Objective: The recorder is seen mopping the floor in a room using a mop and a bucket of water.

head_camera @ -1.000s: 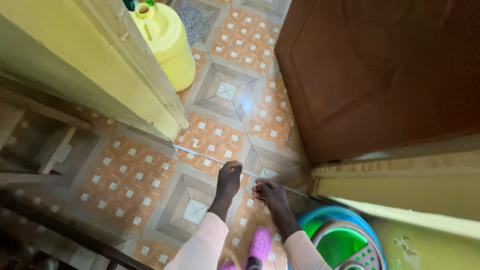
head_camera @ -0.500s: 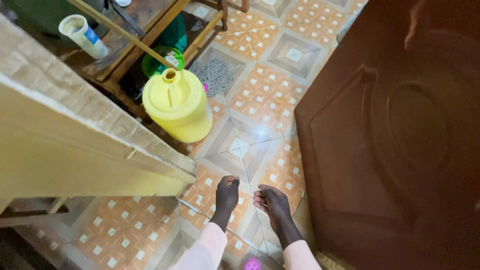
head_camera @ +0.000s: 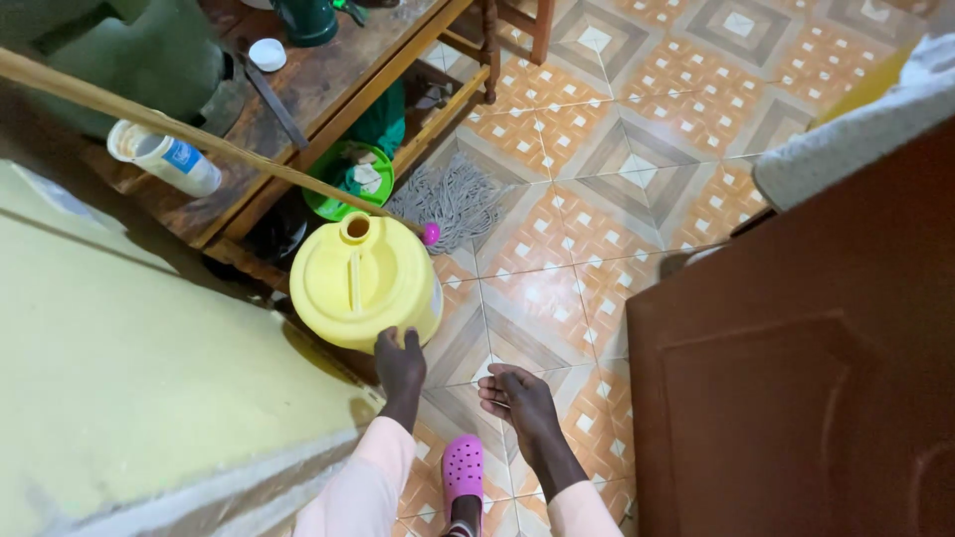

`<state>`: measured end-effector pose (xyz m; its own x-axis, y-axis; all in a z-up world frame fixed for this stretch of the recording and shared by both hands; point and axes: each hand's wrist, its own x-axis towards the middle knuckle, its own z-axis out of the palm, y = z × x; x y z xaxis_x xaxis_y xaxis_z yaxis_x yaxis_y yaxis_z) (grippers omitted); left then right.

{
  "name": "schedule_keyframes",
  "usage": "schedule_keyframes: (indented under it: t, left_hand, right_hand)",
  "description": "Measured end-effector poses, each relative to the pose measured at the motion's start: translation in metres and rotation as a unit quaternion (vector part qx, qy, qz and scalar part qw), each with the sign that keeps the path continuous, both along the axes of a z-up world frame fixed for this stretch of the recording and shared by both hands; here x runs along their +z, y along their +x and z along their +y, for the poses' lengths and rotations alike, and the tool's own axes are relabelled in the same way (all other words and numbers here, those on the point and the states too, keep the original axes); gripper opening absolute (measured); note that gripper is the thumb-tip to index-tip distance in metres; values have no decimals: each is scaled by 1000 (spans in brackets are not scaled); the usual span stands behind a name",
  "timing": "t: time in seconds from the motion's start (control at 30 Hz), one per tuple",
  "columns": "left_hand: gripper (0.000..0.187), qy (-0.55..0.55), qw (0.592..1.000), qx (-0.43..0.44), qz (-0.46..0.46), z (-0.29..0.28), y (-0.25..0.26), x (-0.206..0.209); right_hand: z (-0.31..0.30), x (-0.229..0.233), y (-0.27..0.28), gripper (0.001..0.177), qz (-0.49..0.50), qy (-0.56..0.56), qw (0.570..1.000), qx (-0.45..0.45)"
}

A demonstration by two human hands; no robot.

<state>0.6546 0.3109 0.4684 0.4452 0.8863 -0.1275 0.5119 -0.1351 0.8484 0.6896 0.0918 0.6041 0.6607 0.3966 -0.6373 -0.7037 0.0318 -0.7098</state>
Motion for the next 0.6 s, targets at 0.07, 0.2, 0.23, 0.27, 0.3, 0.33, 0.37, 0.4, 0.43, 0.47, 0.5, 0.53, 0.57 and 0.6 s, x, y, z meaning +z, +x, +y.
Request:
schedule_keyframes:
  t: [0.07, 0.2, 0.23, 0.27, 0.3, 0.33, 0.37, 0.4, 0.43, 0.47, 0.5, 0.53, 0.57, 0.6]
  left_hand:
    - [51, 31, 999, 19, 20, 24, 20, 10]
    - [55, 69, 994, 58, 66, 87, 60, 12]
    - [55, 66, 994, 61, 70, 100, 66, 0]
    - [58, 74, 992, 50, 85, 113, 71, -12]
    - [61, 82, 991, 39, 96, 127, 79, -24]
    - [61, 79, 991, 42, 97, 136, 84, -31]
    - [63, 70, 991, 40, 111, 145, 88, -38]
    - [65, 61, 990, 38, 124, 152, 90, -44]
    - [65, 58, 989, 43, 126, 157, 91, -43]
    - [61, 40, 984, 55, 164, 160, 92, -41]
    - [57, 23, 977, 68, 201, 164, 91, -39]
    - [57, 20, 976, 73, 204, 168, 87, -50]
    - [51, 29, 979, 52, 192, 175, 85, -61]
    - [45, 38, 982, 32, 181, 179, 84, -71]
  right_hand:
    - [17, -15, 22, 35, 13, -14, 1000, 10]
    - [78, -37, 66, 34, 30, -9, 999, 32]
    - [90, -42, 73, 34, 35, -13, 999, 35]
    - [102, -46, 79, 34, 40, -8, 998, 39]
    - [114, -51, 86, 34, 43, -3, 998, 43]
    - [124, -53, 93, 34, 44, -6, 998, 46]
    - [134, -55, 99, 34, 47, -6, 997, 54]
    - [142, -57, 103, 33, 51, -7, 997, 63]
    - [148, -54, 108, 33, 53, -10, 996, 68]
    - [152, -50, 111, 32, 52, -13, 996, 75]
    - [157, -46, 113, 30, 51, -15, 995, 83]
    - [159, -47, 112, 30, 53, -17, 994, 89]
    - [162, -47, 113, 30, 54, -20, 994, 92]
    - [163, -47, 113, 29, 55, -23, 994, 94]
